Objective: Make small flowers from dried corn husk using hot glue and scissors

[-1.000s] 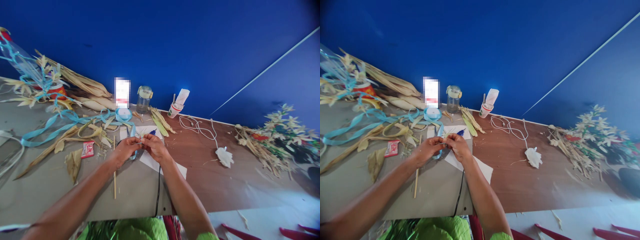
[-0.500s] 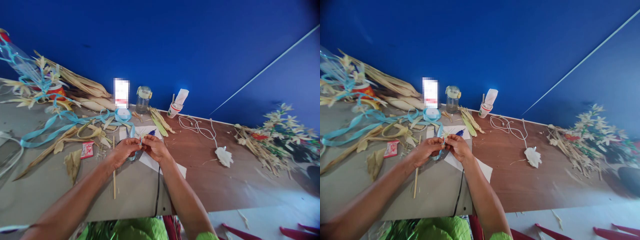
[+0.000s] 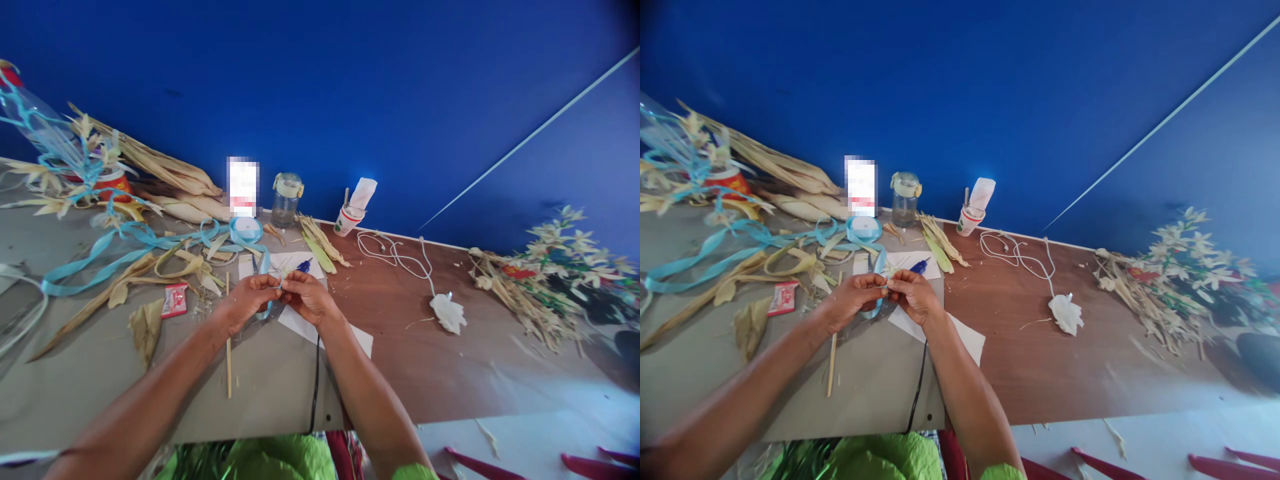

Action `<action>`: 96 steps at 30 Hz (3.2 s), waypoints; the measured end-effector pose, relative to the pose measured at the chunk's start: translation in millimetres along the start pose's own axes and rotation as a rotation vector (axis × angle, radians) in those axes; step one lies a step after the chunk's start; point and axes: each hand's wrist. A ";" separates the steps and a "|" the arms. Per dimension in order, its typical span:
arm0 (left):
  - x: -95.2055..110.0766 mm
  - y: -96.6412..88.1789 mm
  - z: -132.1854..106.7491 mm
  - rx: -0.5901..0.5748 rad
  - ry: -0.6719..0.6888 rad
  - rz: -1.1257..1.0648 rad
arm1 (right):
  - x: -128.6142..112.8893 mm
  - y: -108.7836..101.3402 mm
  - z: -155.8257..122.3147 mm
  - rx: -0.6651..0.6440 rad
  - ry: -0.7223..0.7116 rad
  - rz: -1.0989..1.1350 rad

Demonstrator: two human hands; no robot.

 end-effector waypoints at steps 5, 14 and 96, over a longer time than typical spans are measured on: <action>1.3 -0.7 0.0 -0.024 -0.025 -0.009 | -3.6 4.1 -1.6 -0.004 -0.014 0.062; -0.3 1.1 -0.9 -0.006 0.010 0.049 | 1.0 5.8 0.2 0.050 -0.050 0.039; -2.6 -2.8 2.5 -0.178 -0.014 -0.098 | -1.9 -5.8 -1.3 -0.036 -0.039 -0.039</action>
Point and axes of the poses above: each hand's wrist, its own z-axis towards the middle knuckle, its own y-axis out of the palm, x = y × z, and after that the axes turned 2 degrees about -y, right-handed
